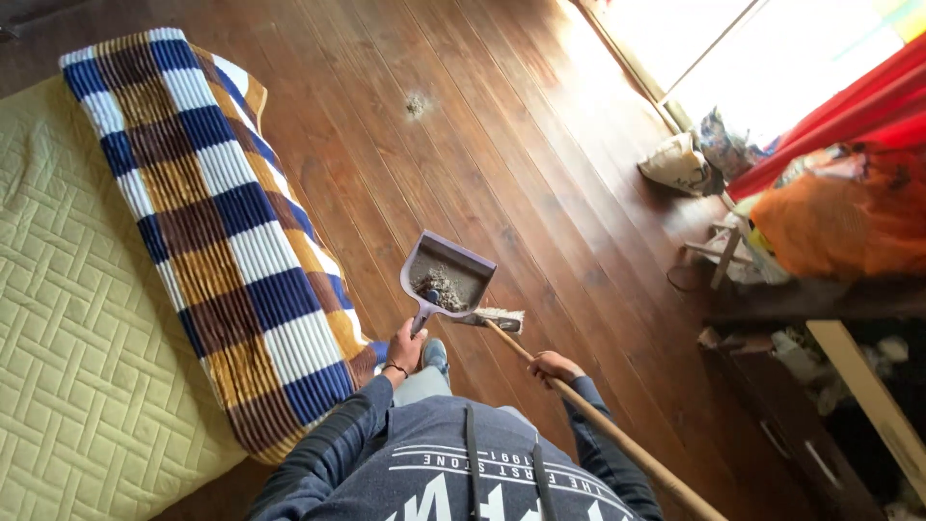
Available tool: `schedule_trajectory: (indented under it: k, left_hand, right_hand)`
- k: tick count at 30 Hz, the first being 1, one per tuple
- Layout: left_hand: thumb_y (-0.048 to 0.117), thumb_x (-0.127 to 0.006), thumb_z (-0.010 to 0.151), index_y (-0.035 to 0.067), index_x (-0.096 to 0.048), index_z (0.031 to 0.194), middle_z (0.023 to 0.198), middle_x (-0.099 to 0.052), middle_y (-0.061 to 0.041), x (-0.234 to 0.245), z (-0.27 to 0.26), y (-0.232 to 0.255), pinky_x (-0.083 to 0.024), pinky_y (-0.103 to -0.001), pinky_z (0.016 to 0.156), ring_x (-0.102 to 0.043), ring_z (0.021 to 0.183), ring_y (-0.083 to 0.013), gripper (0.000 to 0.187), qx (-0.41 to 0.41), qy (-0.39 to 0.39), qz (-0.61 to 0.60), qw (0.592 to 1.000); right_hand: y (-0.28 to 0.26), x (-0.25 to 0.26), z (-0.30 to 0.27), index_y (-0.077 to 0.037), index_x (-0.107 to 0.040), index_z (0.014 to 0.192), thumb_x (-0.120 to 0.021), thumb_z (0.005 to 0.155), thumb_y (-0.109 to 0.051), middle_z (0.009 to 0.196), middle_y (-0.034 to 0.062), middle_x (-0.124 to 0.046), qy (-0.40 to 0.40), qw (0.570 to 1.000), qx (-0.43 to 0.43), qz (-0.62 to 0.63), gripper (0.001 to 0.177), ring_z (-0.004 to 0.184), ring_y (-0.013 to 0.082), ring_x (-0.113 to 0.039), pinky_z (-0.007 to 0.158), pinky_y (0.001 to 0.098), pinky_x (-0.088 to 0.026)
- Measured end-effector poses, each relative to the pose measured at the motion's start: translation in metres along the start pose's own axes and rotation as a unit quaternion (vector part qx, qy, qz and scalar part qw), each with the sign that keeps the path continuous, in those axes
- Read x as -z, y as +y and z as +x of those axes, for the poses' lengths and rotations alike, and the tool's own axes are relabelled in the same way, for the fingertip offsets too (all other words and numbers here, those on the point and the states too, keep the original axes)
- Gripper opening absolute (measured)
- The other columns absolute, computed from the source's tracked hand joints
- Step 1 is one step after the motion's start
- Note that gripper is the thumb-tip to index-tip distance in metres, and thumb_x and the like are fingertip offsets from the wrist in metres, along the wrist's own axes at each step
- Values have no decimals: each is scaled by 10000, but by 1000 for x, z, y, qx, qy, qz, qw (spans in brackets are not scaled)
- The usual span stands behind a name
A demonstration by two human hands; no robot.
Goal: Sweeping dust and debris from a wooden floor into a dustpan.
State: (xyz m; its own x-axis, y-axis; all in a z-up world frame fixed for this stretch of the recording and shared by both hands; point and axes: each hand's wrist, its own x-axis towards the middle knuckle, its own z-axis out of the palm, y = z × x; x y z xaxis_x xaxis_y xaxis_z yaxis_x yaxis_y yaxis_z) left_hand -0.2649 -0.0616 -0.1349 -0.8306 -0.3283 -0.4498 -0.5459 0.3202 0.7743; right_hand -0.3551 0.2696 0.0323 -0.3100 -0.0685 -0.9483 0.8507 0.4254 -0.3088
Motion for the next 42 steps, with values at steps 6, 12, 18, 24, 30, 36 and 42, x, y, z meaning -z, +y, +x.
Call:
schedule_trajectory:
  k: [6,12,18,24,30,36,42]
  left_hand:
    - [483,-651,904,254,-620,1396,1204,-747,-129,21,77,36,-558,-515,949,-690,1146,-380,543,41,29,29,998]
    - [479,-636,909,249,-653,1336,1190,-741,-125,19,139,75,-560,-507,923,-685,1147,-389,485,48,58,-4,997]
    - [479,-646,913,238,-637,1360,1245,-728,-138,7,205,118,-562,-494,948,-677,1176,-384,508,83,119,-54,988]
    - [509,-643,921,128,-608,1406,1311,-682,-227,-4,280,168,-522,-523,1019,-640,1219,-426,617,91,167,-77,979]
    - [342,-706,937,-45,-615,1349,1263,-657,-333,-31,369,185,-503,-563,1002,-612,1206,-504,573,2,264,-107,959]
    - [397,-717,916,-13,-626,1375,1283,-664,-296,-4,461,179,-520,-522,1021,-628,1202,-467,622,6,262,-62,963]
    - [527,-683,938,126,-613,1427,1347,-674,-193,57,558,189,-522,-468,1033,-619,1262,-387,636,56,213,-82,972]
  right_hand:
    - [-79,89,-84,-52,-704,979,-598,901,-196,724,146,-700,19,978,23,-208,195,536,211,-691,448,269,-518]
    - [-137,91,213,13,-700,996,-704,867,-132,658,160,-666,8,983,141,-115,194,455,235,-649,354,373,-544]
    - [-306,174,93,14,-639,1285,-744,871,-181,947,234,-724,0,980,136,-144,469,681,307,-711,473,384,-559]
    - [-445,168,125,-8,-560,1229,-705,901,-91,655,123,-519,-21,978,194,-70,368,461,219,-536,365,328,-442]
    - [-566,146,237,11,-476,1374,-656,903,-100,745,139,-548,-31,972,224,-62,516,470,192,-536,373,286,-431]
    - [-645,107,340,-6,-524,1353,-576,885,-44,686,85,-525,-63,980,171,-78,472,457,169,-521,352,260,-397]
    - [-732,89,351,50,-526,1384,-630,821,18,735,213,-632,-23,987,145,-71,573,479,229,-583,380,310,-456]
